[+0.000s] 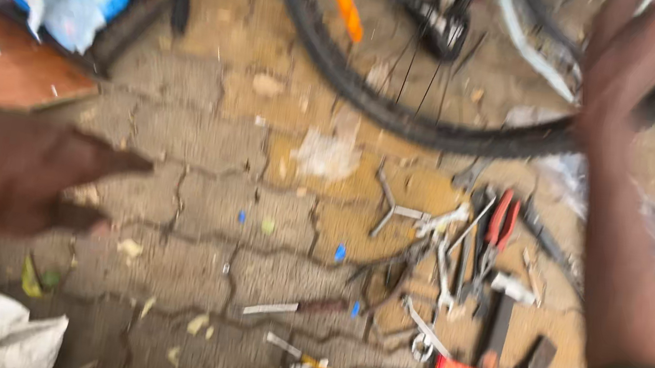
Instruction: The person works on a bicycle wheel lying on the ground, pulling the inner tube out from between the tire and rim and working it around the wheel by hand. They then press the tire bead back into the rim, use a small metal tool on the rim area, lift and reposition the wheel, and finally move a small wooden stool aside.
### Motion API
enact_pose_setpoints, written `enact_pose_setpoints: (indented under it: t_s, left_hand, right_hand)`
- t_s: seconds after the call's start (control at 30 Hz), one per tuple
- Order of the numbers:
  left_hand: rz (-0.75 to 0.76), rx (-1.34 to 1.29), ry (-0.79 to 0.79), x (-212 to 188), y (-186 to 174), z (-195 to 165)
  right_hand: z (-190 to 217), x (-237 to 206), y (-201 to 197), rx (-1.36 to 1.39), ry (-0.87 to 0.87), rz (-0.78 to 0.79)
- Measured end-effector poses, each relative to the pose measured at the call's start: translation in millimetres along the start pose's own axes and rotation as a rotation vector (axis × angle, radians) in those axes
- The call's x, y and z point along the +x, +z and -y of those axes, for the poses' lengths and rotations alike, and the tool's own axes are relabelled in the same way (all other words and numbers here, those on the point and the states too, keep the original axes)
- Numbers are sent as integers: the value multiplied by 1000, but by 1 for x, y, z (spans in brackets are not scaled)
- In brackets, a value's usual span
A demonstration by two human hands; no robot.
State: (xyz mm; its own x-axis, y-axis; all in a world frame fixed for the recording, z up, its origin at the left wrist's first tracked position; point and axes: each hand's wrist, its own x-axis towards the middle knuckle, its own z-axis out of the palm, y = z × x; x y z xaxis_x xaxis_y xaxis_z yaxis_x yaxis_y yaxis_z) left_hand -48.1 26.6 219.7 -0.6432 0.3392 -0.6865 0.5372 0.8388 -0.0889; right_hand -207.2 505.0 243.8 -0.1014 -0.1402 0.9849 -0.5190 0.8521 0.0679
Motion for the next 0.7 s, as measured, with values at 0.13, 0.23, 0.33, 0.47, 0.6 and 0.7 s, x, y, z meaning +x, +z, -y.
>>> enact_pose_setpoints:
  t_s: [0.13, 0.23, 0.33, 0.47, 0.6, 0.7]
  left_hand:
    - [36, -34, -111, 36, 27, 4]
    - [-68, -122, 27, 40, 19, 3]
    - [75, -141, -32, 37, -4, -2]
    - [222, -167, -33, 19, -17, -7]
    - [168, -254, -26, 18, -7, 1]
    - [109, -77, -107, 24, 9, 13]
  right_hand:
    - [120, -161, -44, 344, 208, 571]
    - [186, -270, -93, 255, 404, 1077]
    - [226, -302, -134, 319, 724, 1325]
    - [264, -283, -150, 291, 236, 1369]
    - [263, -282, -144, 185, 316, 1605]
    - [242, -287, -163, 280, 573, 1720]
